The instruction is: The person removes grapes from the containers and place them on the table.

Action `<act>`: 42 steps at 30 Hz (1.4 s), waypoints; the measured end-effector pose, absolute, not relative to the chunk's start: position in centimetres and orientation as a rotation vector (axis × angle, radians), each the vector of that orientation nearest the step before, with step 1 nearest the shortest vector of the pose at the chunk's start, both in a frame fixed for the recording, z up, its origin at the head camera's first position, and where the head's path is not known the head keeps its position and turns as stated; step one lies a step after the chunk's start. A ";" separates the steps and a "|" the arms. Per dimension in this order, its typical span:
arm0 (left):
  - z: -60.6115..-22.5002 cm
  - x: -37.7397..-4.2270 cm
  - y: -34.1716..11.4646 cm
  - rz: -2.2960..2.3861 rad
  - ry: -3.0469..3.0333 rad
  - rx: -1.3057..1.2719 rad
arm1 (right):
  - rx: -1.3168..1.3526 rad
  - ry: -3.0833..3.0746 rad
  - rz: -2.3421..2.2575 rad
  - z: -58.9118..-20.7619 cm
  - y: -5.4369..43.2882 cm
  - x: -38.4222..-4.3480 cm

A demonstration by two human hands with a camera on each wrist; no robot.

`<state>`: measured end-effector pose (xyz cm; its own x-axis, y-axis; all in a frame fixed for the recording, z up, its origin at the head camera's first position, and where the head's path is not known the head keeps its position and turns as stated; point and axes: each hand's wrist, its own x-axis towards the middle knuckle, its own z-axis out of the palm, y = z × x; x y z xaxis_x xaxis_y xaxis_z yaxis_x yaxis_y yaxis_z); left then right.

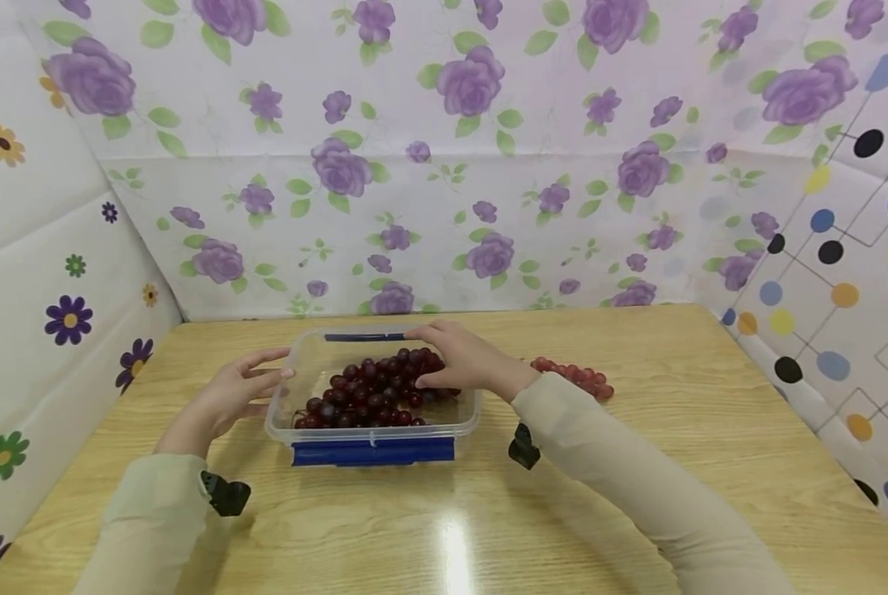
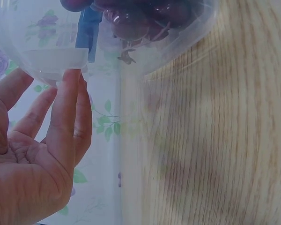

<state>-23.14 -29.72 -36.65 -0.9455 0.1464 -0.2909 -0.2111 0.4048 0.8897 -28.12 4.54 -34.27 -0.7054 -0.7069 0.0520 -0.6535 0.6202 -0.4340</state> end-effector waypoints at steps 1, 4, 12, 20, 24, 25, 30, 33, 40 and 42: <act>-36.6 -23.1 -29.7 1.554 2.343 -0.054 | -1.145 2.718 -0.640 -34.3 4.4 -28.2; -36.6 -23.2 -29.7 1.552 2.343 -0.050 | -1.150 2.733 -0.599 -34.7 4.1 -28.5; -36.7 -23.2 -29.5 1.568 2.337 -0.056 | -1.110 2.738 -0.494 -35.3 3.6 -28.8; -36.7 -23.1 -29.6 1.561 2.342 -0.046 | -1.075 2.715 -0.516 -35.8 3.5 -29.3; -36.6 -23.1 -29.7 1.555 2.345 -0.049 | -1.083 2.708 -0.507 -35.9 3.3 -29.7; -36.6 -23.1 -29.7 1.553 2.347 -0.049 | -1.082 2.708 -0.504 -35.9 3.2 -29.7; -36.6 -23.1 -29.8 1.559 2.347 -0.051 | -1.087 2.697 -0.486 -35.8 3.0 -30.0; -36.7 -23.1 -29.8 1.561 2.342 -0.048 | -1.101 2.696 -0.464 -35.8 2.9 -30.1; -36.8 -23.2 -29.8 1.564 2.343 -0.047 | -1.118 2.688 -0.443 -36.0 2.4 -30.3; -36.7 -23.2 -29.9 1.568 2.341 -0.048 | -1.103 2.675 -0.441 -36.0 2.3 -30.5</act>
